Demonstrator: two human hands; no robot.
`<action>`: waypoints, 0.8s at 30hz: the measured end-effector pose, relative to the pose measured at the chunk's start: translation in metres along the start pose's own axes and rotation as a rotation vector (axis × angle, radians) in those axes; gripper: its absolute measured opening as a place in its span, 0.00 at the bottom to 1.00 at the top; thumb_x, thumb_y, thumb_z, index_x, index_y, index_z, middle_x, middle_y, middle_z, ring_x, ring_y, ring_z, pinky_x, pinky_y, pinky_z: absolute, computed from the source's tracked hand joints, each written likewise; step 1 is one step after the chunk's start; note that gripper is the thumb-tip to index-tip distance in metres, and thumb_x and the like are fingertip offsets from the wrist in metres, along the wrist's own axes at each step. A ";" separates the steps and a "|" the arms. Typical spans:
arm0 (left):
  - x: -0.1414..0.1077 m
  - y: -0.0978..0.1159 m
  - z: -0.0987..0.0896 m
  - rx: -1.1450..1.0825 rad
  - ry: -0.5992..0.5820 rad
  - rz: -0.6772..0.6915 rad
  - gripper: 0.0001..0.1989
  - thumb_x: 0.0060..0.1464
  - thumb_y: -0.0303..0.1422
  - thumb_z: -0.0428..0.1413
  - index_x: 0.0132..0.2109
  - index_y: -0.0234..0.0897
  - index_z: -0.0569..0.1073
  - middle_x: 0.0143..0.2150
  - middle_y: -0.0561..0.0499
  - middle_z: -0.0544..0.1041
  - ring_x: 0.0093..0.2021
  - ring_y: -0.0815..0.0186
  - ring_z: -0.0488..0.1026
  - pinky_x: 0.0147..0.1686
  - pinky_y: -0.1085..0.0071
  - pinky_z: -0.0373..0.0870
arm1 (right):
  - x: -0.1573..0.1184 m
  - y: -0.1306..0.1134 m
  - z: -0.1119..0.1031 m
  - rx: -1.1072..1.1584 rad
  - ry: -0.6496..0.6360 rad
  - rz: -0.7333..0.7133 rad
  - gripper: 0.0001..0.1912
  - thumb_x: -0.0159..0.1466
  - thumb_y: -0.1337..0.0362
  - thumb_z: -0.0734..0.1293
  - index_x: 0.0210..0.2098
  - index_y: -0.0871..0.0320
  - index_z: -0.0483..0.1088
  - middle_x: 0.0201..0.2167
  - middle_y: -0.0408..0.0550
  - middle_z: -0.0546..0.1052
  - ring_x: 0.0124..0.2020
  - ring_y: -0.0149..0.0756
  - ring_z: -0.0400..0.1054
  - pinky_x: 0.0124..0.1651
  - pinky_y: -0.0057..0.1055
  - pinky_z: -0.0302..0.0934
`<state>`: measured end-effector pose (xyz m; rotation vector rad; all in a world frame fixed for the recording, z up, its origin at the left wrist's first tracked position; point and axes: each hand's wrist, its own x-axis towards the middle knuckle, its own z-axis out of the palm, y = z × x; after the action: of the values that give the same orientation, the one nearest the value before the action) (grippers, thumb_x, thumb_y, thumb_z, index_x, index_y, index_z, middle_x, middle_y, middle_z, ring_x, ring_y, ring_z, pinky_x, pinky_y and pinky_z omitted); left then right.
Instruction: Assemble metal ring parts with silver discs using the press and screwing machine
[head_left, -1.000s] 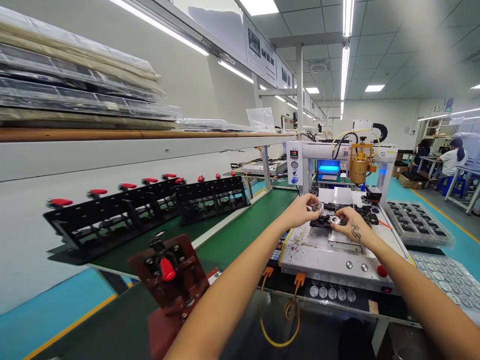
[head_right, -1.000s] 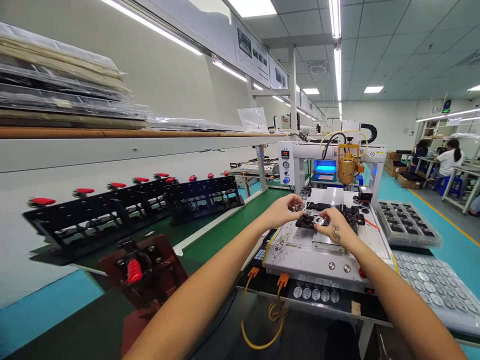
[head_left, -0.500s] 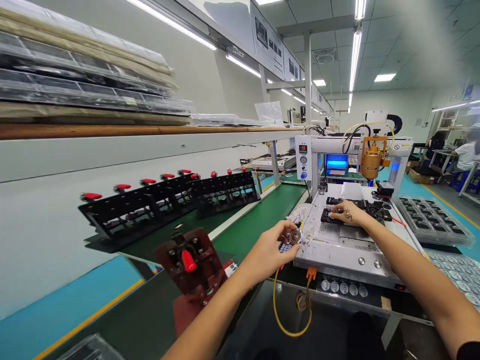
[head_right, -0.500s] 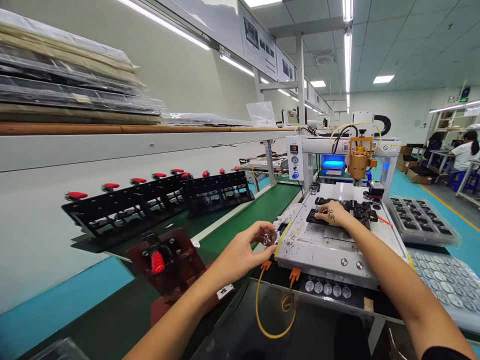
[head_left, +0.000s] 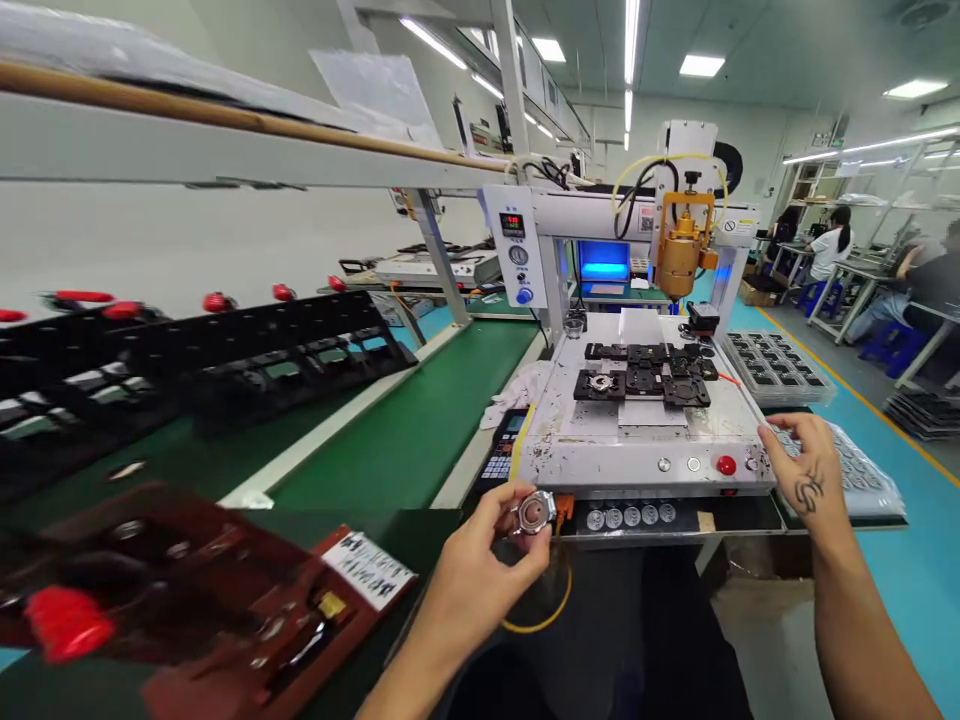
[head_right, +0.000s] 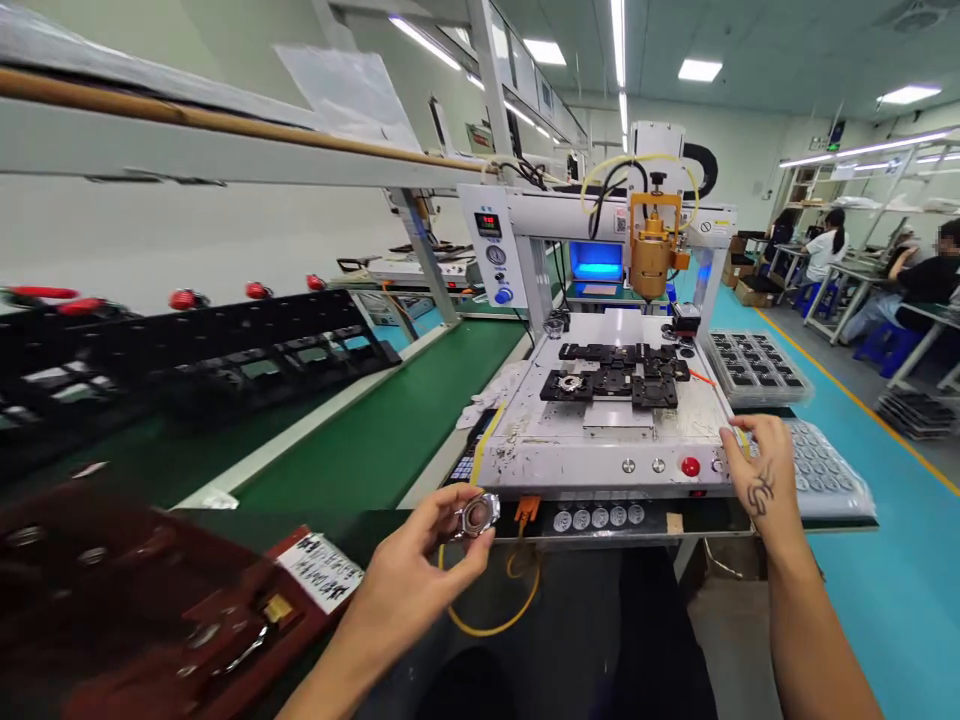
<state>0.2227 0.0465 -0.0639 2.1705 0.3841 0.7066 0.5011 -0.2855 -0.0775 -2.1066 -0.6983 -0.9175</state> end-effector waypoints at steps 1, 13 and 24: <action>-0.002 -0.004 0.010 -0.034 -0.051 -0.011 0.18 0.57 0.40 0.60 0.52 0.40 0.71 0.41 0.50 0.82 0.37 0.61 0.81 0.39 0.66 0.79 | -0.016 0.014 -0.008 -0.039 0.013 0.030 0.23 0.71 0.42 0.67 0.42 0.57 0.75 0.40 0.53 0.75 0.45 0.49 0.69 0.52 0.46 0.62; 0.001 -0.050 0.161 -0.025 -0.561 0.288 0.20 0.47 0.23 0.67 0.47 0.39 0.72 0.68 0.38 0.74 0.70 0.45 0.69 0.70 0.47 0.65 | -0.113 -0.036 0.029 0.302 -0.453 -0.135 0.07 0.76 0.63 0.65 0.42 0.53 0.74 0.41 0.50 0.78 0.44 0.42 0.73 0.49 0.40 0.69; -0.033 -0.063 0.158 0.043 -0.536 0.392 0.20 0.54 0.27 0.65 0.53 0.39 0.69 0.72 0.39 0.70 0.78 0.45 0.57 0.77 0.40 0.51 | -0.137 -0.032 0.067 0.282 -0.662 -0.186 0.13 0.76 0.63 0.66 0.57 0.55 0.77 0.49 0.57 0.76 0.50 0.51 0.71 0.54 0.49 0.70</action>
<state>0.2897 -0.0251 -0.2071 2.3931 -0.3146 0.2910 0.4222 -0.2396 -0.2036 -2.1005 -1.2894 -0.1647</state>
